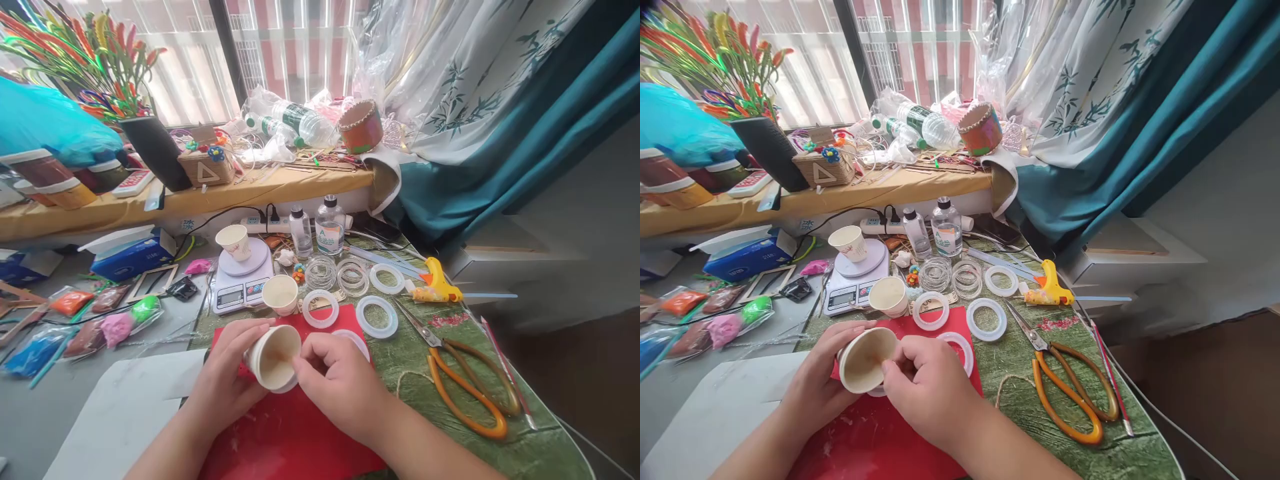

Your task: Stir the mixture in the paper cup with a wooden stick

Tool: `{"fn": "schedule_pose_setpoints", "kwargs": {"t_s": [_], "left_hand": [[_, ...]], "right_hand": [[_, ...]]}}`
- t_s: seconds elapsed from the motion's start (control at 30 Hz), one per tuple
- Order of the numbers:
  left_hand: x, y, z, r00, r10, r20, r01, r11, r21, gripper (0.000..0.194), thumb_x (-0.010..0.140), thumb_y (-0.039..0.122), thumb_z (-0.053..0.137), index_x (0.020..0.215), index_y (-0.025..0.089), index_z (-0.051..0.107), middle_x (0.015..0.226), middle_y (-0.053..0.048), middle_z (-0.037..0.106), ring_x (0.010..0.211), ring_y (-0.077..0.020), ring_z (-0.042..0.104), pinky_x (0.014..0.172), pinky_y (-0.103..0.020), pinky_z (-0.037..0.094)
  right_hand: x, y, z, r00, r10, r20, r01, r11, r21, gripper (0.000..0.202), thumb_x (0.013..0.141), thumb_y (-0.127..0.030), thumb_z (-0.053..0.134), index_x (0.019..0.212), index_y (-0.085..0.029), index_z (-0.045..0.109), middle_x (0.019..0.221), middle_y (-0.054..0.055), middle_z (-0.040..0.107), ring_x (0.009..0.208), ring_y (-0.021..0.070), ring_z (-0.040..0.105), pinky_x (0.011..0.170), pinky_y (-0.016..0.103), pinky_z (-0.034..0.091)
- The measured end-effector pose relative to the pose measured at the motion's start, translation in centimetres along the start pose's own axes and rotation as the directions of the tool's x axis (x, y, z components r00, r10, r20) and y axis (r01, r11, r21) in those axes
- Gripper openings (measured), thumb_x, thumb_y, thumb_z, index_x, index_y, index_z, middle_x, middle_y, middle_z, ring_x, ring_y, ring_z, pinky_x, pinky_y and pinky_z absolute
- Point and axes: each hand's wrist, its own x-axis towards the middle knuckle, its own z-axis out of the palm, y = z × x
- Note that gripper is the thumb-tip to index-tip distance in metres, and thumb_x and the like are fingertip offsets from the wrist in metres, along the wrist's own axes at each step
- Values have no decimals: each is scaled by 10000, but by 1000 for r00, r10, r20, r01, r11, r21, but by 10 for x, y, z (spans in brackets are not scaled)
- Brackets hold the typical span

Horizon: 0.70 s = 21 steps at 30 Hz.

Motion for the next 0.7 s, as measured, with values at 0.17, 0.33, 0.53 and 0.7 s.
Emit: {"fn": "schedule_pose_setpoints", "kwargs": {"t_s": [0.17,0.33,0.53,0.7], "left_hand": [[-3,1,1,1000,2,-2,-2,999,55,565,1020,304,756,1545,313,550,1447,-164,699,1313,-320,711,1038,-471,638],[-1,3,1,999,24,-30,-20,992,124,513,999,258,764,1476,309,581,1408,-143,704,1276,-314,707,1041,-465,611],[2,1,-1,998,55,-24,-50,987,154,496,1008,244,758,1473,279,586,1327,-121,719,1224,-289,702,1037,-427,583],[1,-1,0,999,49,-12,-47,989,140,513,1031,261,747,1513,271,570,1360,-128,697,1255,-289,681,1055,-420,570]], "right_hand": [[-2,3,1,993,-103,-59,92,983,-160,306,969,-302,601,697,-234,480,645,-34,528,614,139,460,604,289,317],[-3,5,2,992,-120,-49,111,982,-152,276,992,-303,575,732,-232,517,676,-30,552,632,142,489,614,285,337],[-1,4,1,996,-78,-36,75,993,-88,277,971,-309,591,718,-236,504,644,-45,518,603,133,465,580,278,317],[-1,3,0,996,-80,-48,74,992,-103,284,932,-283,615,685,-239,482,613,-50,498,573,127,442,555,277,299]]}}
